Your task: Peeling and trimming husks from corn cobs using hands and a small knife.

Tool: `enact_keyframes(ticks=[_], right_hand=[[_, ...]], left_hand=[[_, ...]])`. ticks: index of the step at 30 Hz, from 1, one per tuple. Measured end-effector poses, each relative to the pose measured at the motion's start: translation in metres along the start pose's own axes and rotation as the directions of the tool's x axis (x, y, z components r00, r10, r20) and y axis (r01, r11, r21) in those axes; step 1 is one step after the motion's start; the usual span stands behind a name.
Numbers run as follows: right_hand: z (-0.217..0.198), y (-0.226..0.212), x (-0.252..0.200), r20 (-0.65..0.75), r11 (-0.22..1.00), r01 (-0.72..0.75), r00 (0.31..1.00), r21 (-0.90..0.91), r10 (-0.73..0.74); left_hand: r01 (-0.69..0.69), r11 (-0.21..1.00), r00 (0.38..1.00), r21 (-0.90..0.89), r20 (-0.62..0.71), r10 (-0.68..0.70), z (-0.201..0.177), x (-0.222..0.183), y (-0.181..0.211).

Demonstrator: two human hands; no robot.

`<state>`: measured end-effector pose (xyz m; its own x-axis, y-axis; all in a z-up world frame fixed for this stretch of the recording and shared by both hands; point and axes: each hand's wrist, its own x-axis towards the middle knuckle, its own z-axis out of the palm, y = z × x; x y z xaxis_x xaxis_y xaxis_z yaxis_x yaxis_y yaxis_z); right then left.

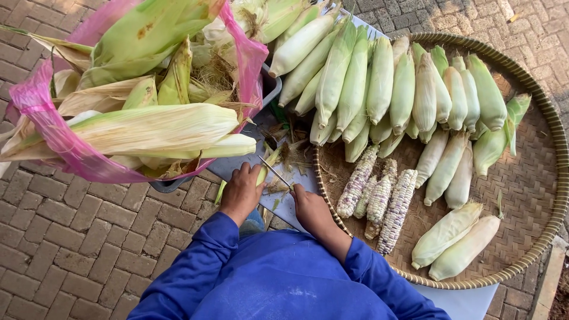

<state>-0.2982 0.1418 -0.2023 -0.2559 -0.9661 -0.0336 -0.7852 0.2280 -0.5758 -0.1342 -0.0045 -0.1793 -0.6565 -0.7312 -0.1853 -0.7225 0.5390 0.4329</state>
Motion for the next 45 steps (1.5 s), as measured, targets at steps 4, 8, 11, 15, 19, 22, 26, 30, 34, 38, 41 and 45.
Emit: enact_keyframes(ticks=[4,8,11,15,19,22,26,30,34,38,41,45], right_hand=[[0.008,0.002,0.006,0.086,0.995,-0.048,0.995,-0.090,0.056],[0.010,-0.003,0.020,0.193,0.986,-0.110,0.972,-0.123,0.132],[0.021,-0.013,0.037,0.133,0.981,-0.097,0.984,-0.167,0.120],[0.021,-0.008,0.031,0.128,0.981,-0.055,0.989,-0.187,0.080],[0.017,0.003,0.024,0.178,0.969,-0.085,0.976,-0.232,0.128],[0.040,0.005,0.030,0.140,0.975,-0.033,0.988,-0.220,0.065],[0.033,0.003,0.039,0.125,0.979,-0.019,0.991,-0.204,0.046],[0.021,0.003,0.029,0.203,0.962,-0.081,0.970,-0.262,0.137],[0.038,0.013,0.025,0.127,0.957,-0.014,0.990,-0.289,0.053],[0.027,0.024,0.012,0.156,0.953,-0.001,0.987,-0.303,0.050],[0.022,0.039,-0.013,0.226,0.921,0.021,0.971,-0.388,0.073],[-0.004,0.028,-0.022,0.249,0.948,-0.067,0.957,-0.312,0.150]], left_hand=[[-0.033,0.999,0.999,-0.003,-0.015,0.033,-0.003,0.002,0.001],[-0.054,0.998,0.998,-0.034,0.017,0.054,-0.006,0.003,0.001],[-0.067,0.998,0.997,0.012,0.041,0.067,-0.014,0.009,0.005],[-0.011,1.000,0.998,-0.017,0.059,0.012,-0.019,0.007,0.006],[-0.015,0.999,0.997,-0.046,0.069,0.018,-0.011,0.014,0.001],[-0.036,0.998,0.997,-0.059,0.060,0.040,-0.003,0.008,0.000],[-0.016,0.999,0.998,-0.044,0.053,0.018,-0.012,0.010,0.001],[-0.030,0.999,0.999,-0.033,0.024,0.031,-0.007,0.017,-0.005],[-0.018,1.000,0.998,-0.018,0.061,0.019,-0.004,0.013,0.002],[-0.022,1.000,0.999,-0.006,0.036,0.022,-0.004,0.009,-0.001],[-0.011,0.999,1.000,-0.032,0.016,0.012,0.001,0.012,-0.004],[0.004,1.000,0.999,-0.013,0.042,-0.003,-0.002,0.010,-0.006]])
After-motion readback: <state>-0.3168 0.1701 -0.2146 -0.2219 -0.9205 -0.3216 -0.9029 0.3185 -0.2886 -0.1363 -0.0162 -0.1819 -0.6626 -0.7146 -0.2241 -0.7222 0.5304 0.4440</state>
